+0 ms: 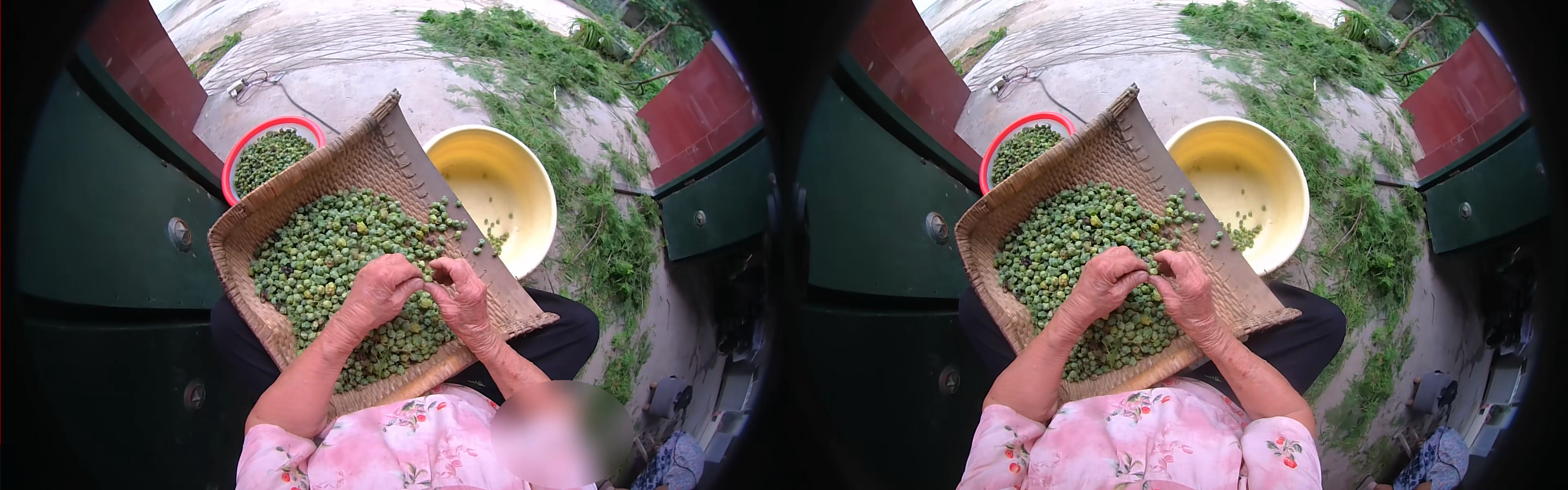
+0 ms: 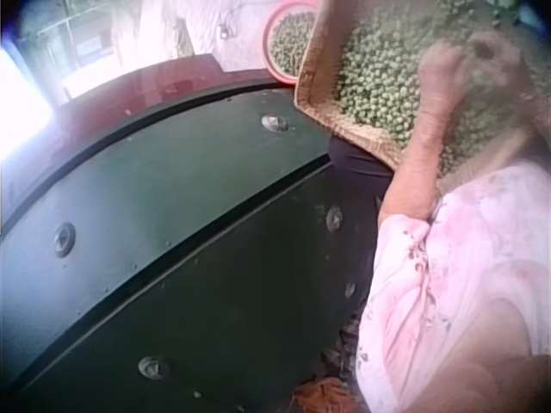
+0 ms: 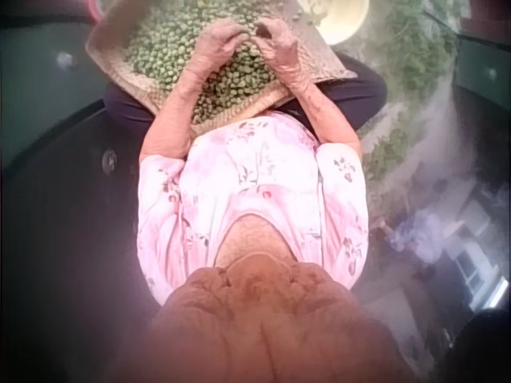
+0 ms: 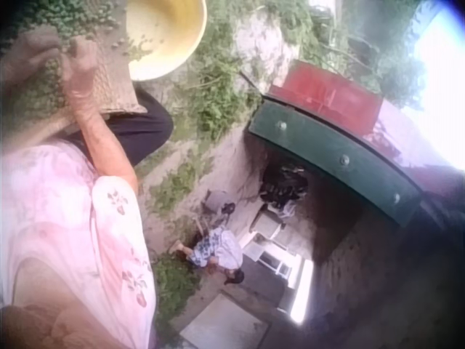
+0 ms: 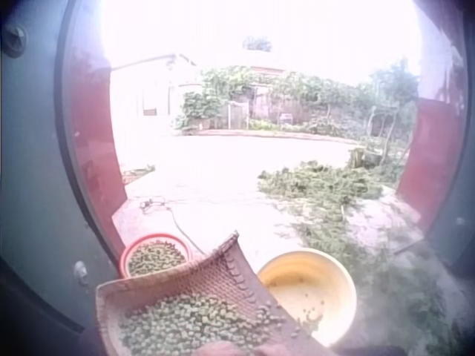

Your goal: The person sorts green seed pods in a woven tray by hand, peeling pods to separate the seeds and tossing them into an adjacent basin.

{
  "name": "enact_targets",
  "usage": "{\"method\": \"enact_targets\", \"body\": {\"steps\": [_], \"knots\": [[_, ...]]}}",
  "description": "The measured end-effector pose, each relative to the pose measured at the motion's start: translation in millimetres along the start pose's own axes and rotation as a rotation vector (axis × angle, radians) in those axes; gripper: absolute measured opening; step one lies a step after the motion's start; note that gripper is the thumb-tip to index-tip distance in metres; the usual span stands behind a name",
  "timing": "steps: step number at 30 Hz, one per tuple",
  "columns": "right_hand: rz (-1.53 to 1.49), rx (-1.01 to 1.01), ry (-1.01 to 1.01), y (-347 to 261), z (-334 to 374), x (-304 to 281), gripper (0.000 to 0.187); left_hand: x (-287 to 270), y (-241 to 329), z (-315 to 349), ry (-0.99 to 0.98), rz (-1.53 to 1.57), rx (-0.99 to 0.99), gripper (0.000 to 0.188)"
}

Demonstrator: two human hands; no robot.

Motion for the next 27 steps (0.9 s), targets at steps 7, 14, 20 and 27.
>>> {"method": "enact_targets", "body": {"steps": [7,14,20,27], "knots": [[0.153,-0.01,0.005,24,-2,-12,0.03,-9,-9,-1,0.028,0.064,-0.09,0.008],[-0.009,0.115,-0.074,10,-6,-13,0.022,-9,-6,0,0.006,0.024,-0.035,0.01],[-0.398,0.44,-0.116,18,2,9,0.014,-6,1,0,0.019,-0.06,0.029,0.009],[-0.232,0.465,-0.167,19,2,-23,0.011,-5,6,-1,-0.011,-0.028,0.006,0.009]]}}
Point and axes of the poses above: each hand's wrist, its own z-axis away from the middle knuckle, its own x-axis out of the palm, y = z × x, the point moved 4 cm from there along -z, towards the middle knuckle, and after that the axes turned 1 degree about -z, right-handed, at the moved point
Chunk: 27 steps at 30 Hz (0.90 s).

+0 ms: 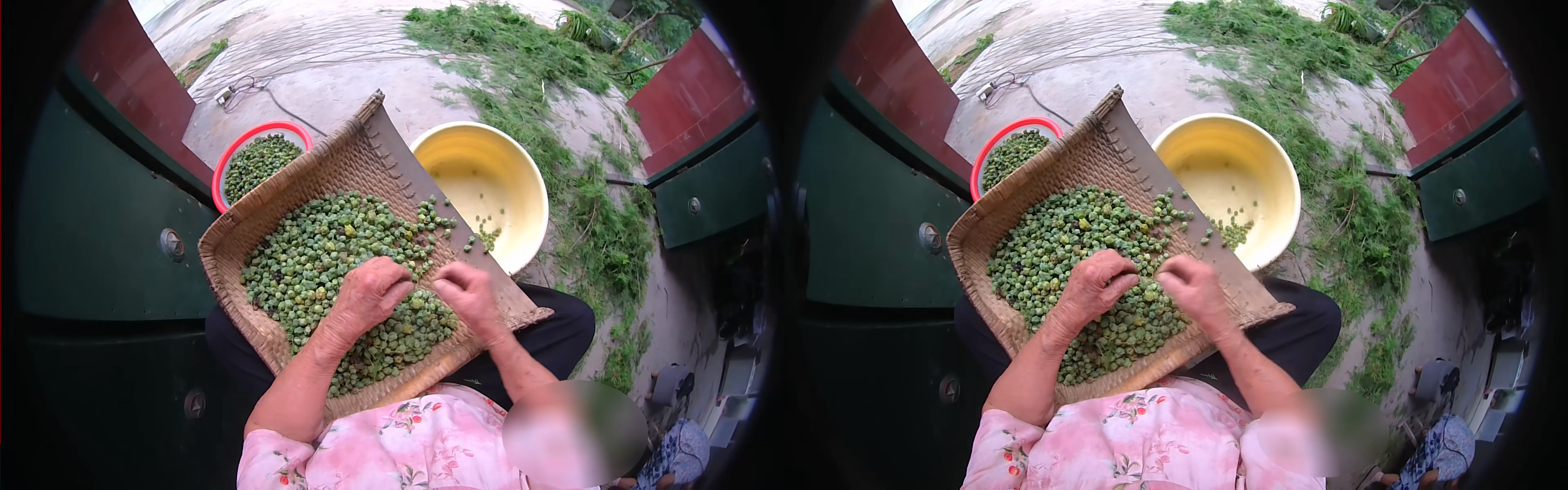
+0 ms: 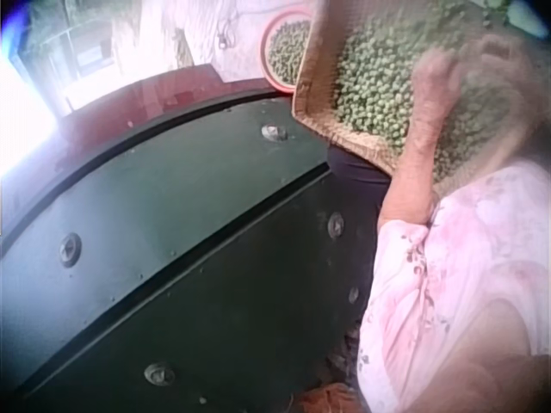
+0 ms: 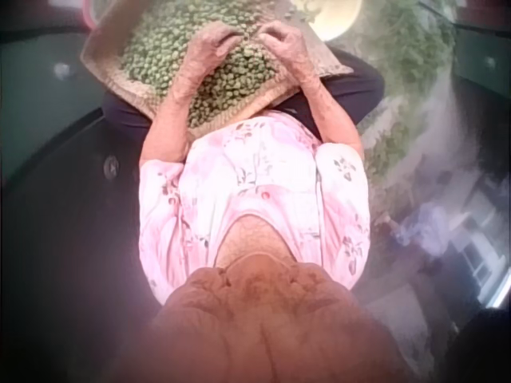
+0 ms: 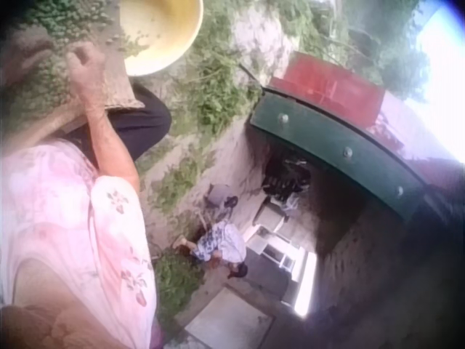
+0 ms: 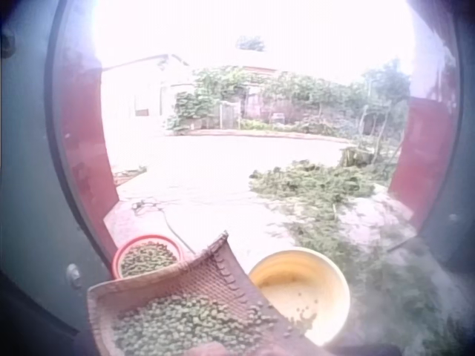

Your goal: The person sorts green seed pods in a woven tray by hand, peeling pods to separate the seeds and tossing them into an adjacent basin.

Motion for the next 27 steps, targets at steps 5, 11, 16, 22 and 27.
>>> {"method": "enact_targets", "body": {"steps": [5,11,16,22,27], "knots": [[0.131,0.013,0.445,17,4,-152,0.012,-24,-18,3,0.192,-0.047,-0.064,0.01],[1.367,0.244,0.606,80,62,-308,0.02,-36,-25,-2,0.282,-0.109,-0.126,0.013],[0.889,-0.137,0.364,38,5,-215,0.031,-45,-43,3,0.376,-0.431,-0.139,0.019],[0.83,-0.629,-0.051,6,-50,5,0.033,-45,-57,10,0.386,-0.482,-0.146,0.02],[1.005,-0.687,-0.168,20,-59,50,0.038,-43,-60,9,0.371,-0.408,-0.146,0.02]]}}
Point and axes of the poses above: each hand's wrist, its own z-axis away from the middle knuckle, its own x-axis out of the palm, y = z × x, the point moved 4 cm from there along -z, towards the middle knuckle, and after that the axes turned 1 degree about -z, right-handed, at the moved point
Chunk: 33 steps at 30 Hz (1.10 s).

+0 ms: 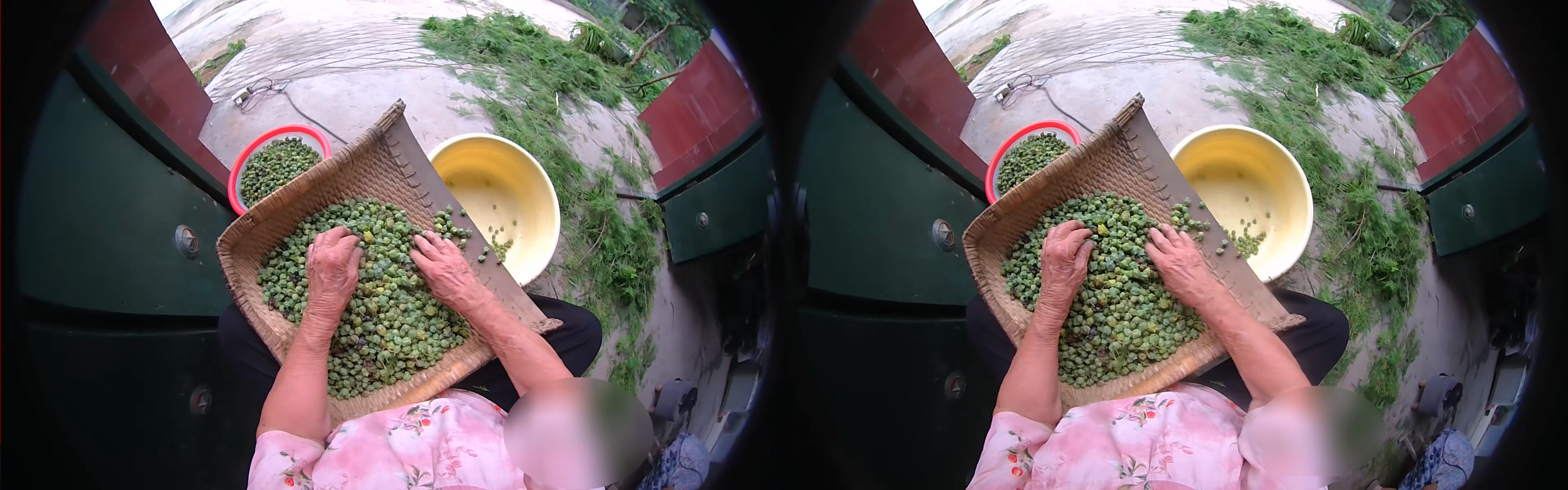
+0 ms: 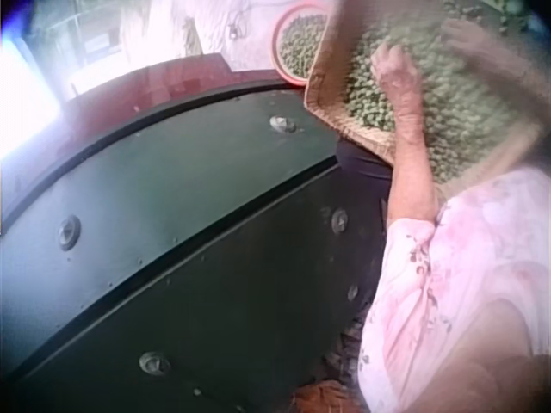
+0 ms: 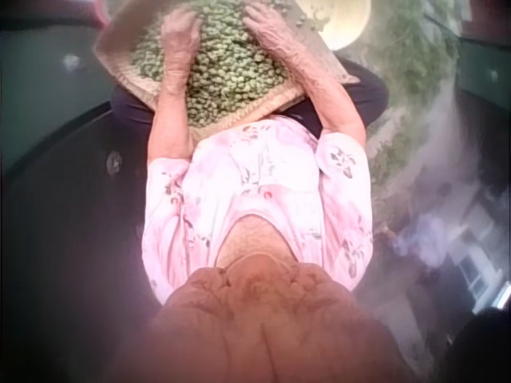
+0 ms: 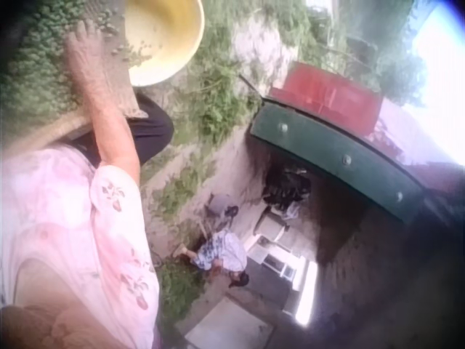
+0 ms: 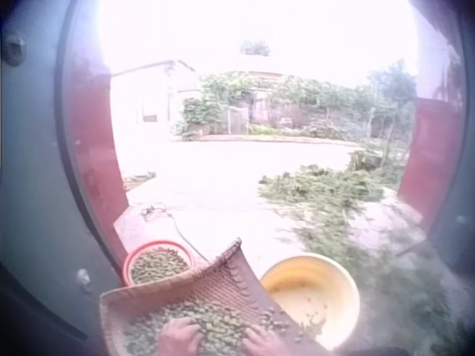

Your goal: The person sorts green seed pods in a woven tray by hand, peeling pods to separate the seeds and tossing them into an adjacent basin.

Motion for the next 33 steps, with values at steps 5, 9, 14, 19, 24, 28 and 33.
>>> {"method": "enact_targets", "body": {"steps": [5,9,14,19,24,28,33], "knots": [[0.046,0.045,-0.095,33,42,-26,0.04,-6,-3,-4,-0.021,-0.031,0.007,0.018],[0.022,0.191,0.02,58,57,-35,0.034,-5,-2,-8,-0.016,-0.018,0.021,0.018],[-0.114,0.118,0.121,20,30,-29,0.033,-2,-4,-5,-0.032,-0.013,0.016,0.017],[-0.139,-0.087,0.016,14,32,-32,0.027,-2,-2,-6,-0.032,0.006,0.008,0.017],[-0.032,0.082,0.053,46,51,-43,0.02,-3,-5,-5,-0.036,-0.01,0.009,0.017],[-0.077,0.122,0.19,40,48,-36,0.017,-3,-5,-5,-0.042,-0.011,0.004,0.017],[-0.234,-0.067,0.03,-9,31,-21,0.014,1,-6,-4,-0.046,-0.021,0.003,0.017]]}}
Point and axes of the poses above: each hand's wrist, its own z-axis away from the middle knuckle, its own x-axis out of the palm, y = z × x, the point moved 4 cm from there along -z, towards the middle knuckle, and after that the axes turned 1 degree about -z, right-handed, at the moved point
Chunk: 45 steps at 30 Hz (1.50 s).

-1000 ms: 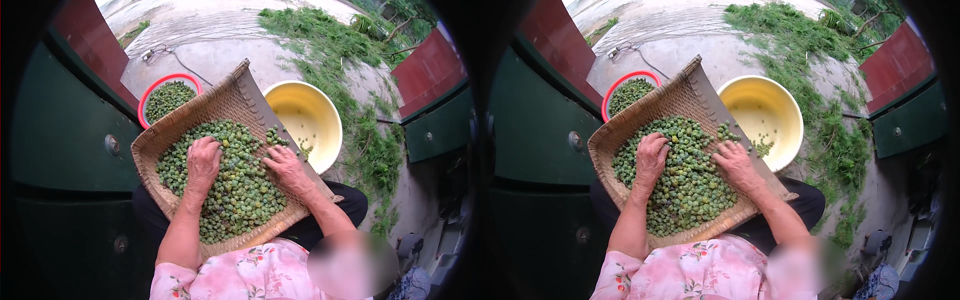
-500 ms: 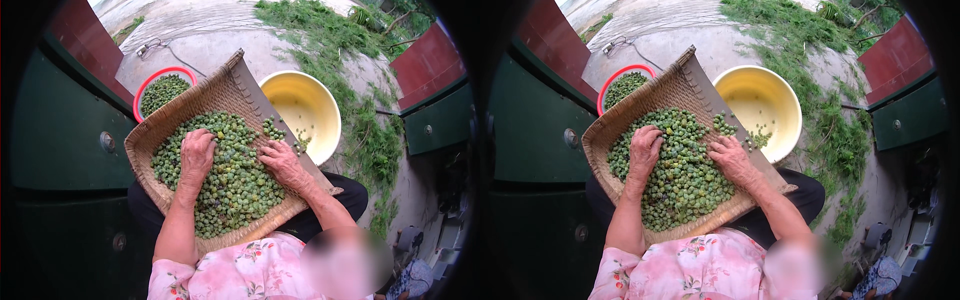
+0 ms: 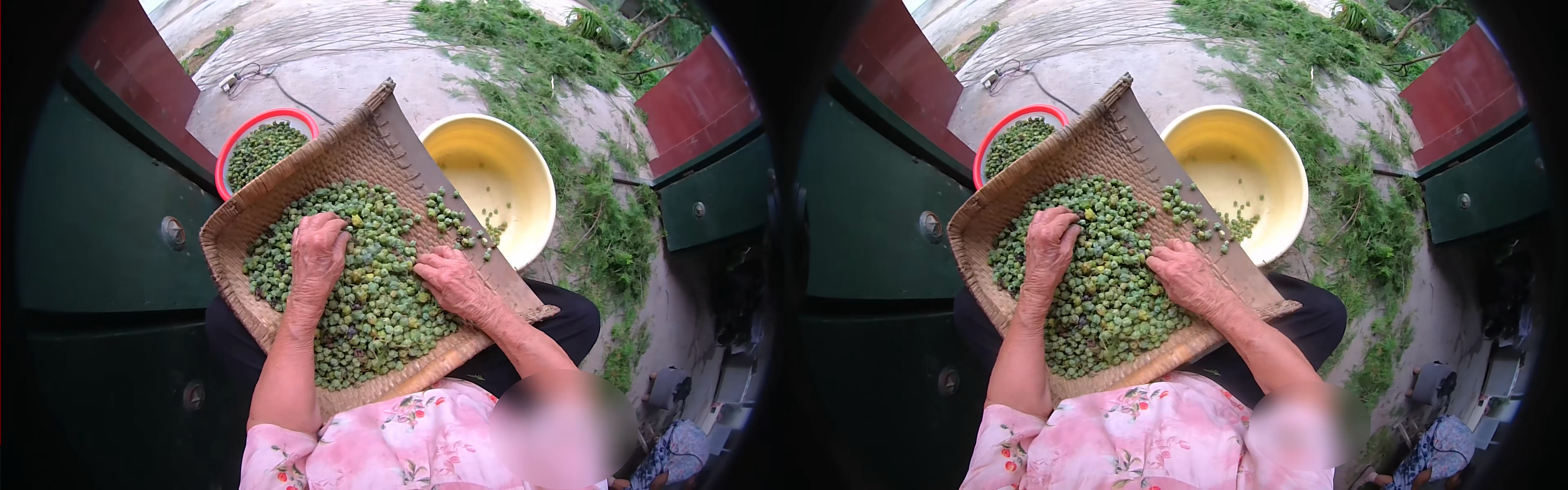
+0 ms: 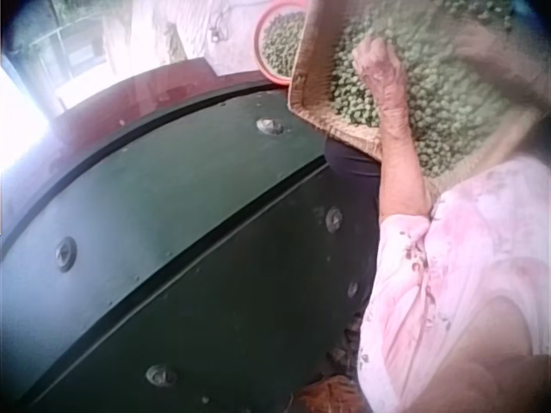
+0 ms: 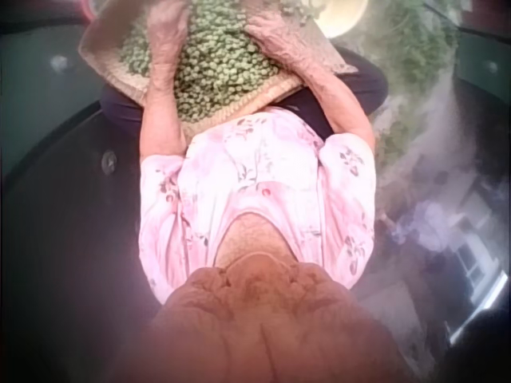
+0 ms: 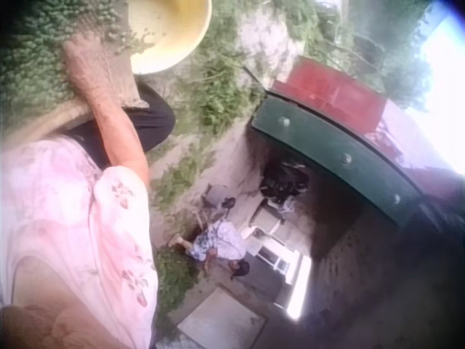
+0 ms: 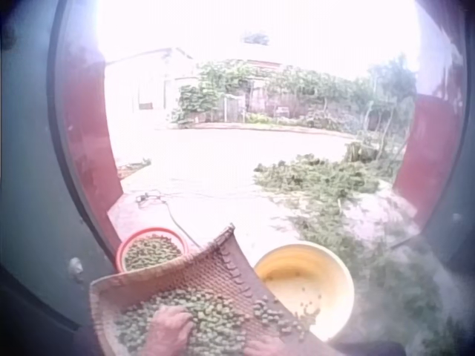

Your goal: The person sorts green seed pods in a woven tray by hand, peeling pods to separate the seeds and tossing them into an adjacent basin.

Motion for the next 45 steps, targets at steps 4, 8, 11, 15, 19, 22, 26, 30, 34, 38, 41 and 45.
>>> {"method": "enact_targets", "body": {"steps": [4,8,11,15,19,22,26,30,34,38,41,45], "knots": [[0.085,0.053,-0.054,21,12,-9,0.011,0,1,0,-0.011,-0.014,0.001,0.017],[0.212,0.232,0.069,32,23,-35,0.009,-3,0,0,-0.024,-0.012,-0.026,0.017],[0.136,0.246,0.081,28,21,-33,0.013,-4,0,1,-0.017,-0.022,-0.013,0.017],[0.098,0.073,0.022,13,10,-12,0.019,-1,3,0,-0.02,-0.012,-0.008,0.016],[0.131,-0.028,-0.099,20,15,-15,0.017,0,2,0,-0.021,-0.016,-0.006,0.015],[0.164,0.115,-0.02,41,32,-33,0.022,-2,-1,1,-0.02,-0.021,-0.001,0.016],[0.147,0.314,0.102,57,48,-46,0.026,-2,0,0,-0.029,-0.024,0.004,0.016],[0.119,0.25,0.109,43,41,-44,0.036,-2,2,-1,-0.025,-0.017,0.006,0.014],[0.247,-0.018,-0.127,17,37,-32,0.034,1,1,1,-0.014,-0.037,0.014,0.014],[0.221,0.05,-0.11,38,34,-39,0.022,-1,-1,2,-0.023,-0.038,0.011,0.015],[0.306,0.189,0.043,74,45,-46,0.019,0,2,-1,-0.027,-0.026,-0.004,0.013],[0.457,0.365,0.146,88,39,-45,0.022,-1,1,-1,-0.031,-0.036,-0.008,0.013]]}}
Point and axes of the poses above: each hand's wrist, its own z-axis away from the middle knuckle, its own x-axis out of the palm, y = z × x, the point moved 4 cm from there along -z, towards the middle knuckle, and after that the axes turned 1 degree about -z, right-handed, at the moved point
